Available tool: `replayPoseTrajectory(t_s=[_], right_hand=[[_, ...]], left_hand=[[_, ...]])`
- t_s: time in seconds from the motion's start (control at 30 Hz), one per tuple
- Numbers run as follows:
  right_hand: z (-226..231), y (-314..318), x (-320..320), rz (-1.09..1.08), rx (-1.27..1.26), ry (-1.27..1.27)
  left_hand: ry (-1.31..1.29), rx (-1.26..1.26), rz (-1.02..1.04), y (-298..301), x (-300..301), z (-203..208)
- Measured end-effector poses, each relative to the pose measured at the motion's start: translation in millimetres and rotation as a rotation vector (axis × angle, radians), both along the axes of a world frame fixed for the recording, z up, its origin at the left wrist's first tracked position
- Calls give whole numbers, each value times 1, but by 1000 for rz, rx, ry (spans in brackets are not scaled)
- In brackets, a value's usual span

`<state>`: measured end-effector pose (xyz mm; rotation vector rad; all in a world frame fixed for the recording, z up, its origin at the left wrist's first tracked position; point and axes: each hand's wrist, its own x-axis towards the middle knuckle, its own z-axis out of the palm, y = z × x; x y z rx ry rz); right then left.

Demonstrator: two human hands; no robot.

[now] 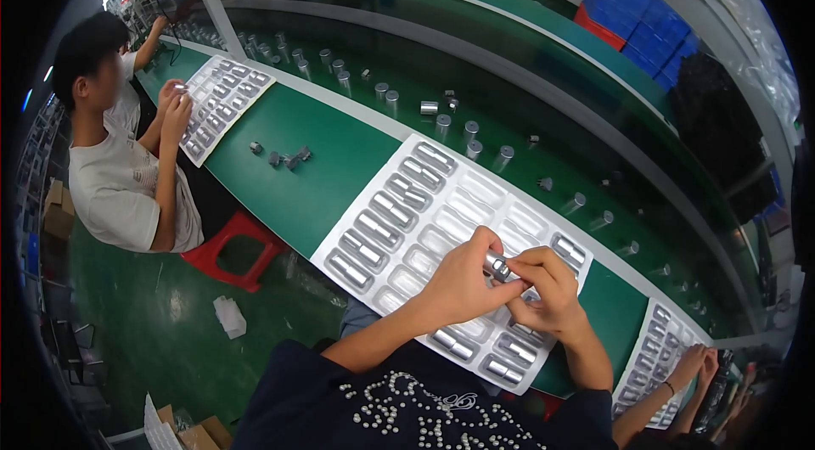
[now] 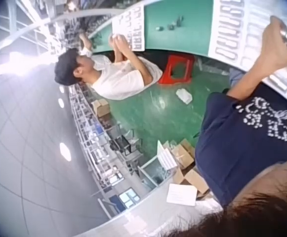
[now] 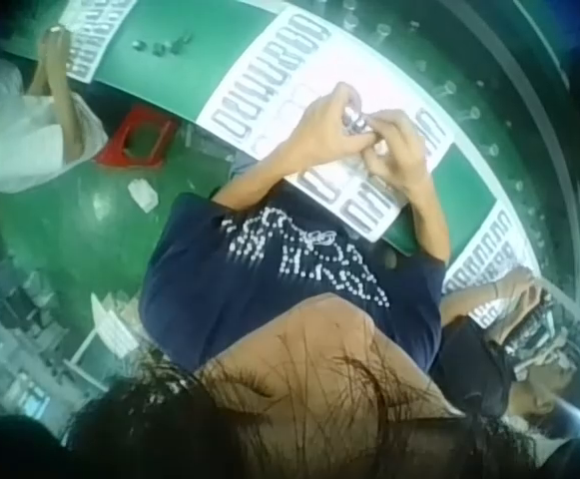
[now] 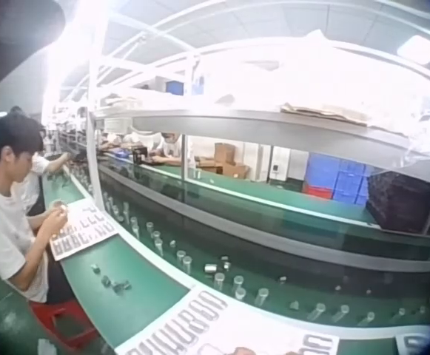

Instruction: The person assembles small metal housings and internal components into plastic trays by hand.

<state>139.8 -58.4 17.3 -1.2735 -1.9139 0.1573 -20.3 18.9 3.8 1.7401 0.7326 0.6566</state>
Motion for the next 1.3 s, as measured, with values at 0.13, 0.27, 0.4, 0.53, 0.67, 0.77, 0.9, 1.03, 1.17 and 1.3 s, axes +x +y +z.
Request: replayPoseTrajectory(t_s=[0.13,0.27,0.4,0.53,0.67,0.77,0.9,1.03,1.17,1.3], right_hand=[[-11,3,-9,-101,221,-103],[-8,2,-6,-51,116,17],[-2,1,-7,-66,-24,31],[-1,1,-11,-140,75,66],[-1,0,-12,-146,47,121],[-1,0,-9,-96,86,103],[0,0,-10,-95,94,103],[-3,0,-11,-118,104,108],[-7,3,-10,-153,178,78],[-12,5,-13,-130,145,121]], left_hand=[[-32,14,54,0,4,-2],[38,-54,39,0,1,2],[-30,-192,-33,9,0,-13],[-52,-148,-69,19,-5,-21],[3,-80,-101,16,-9,-5],[20,-53,-85,16,-10,-2],[31,-27,-43,14,-10,1],[48,30,-26,17,-10,-2],[62,55,-13,15,-9,0],[10,-40,-51,12,-10,0]])
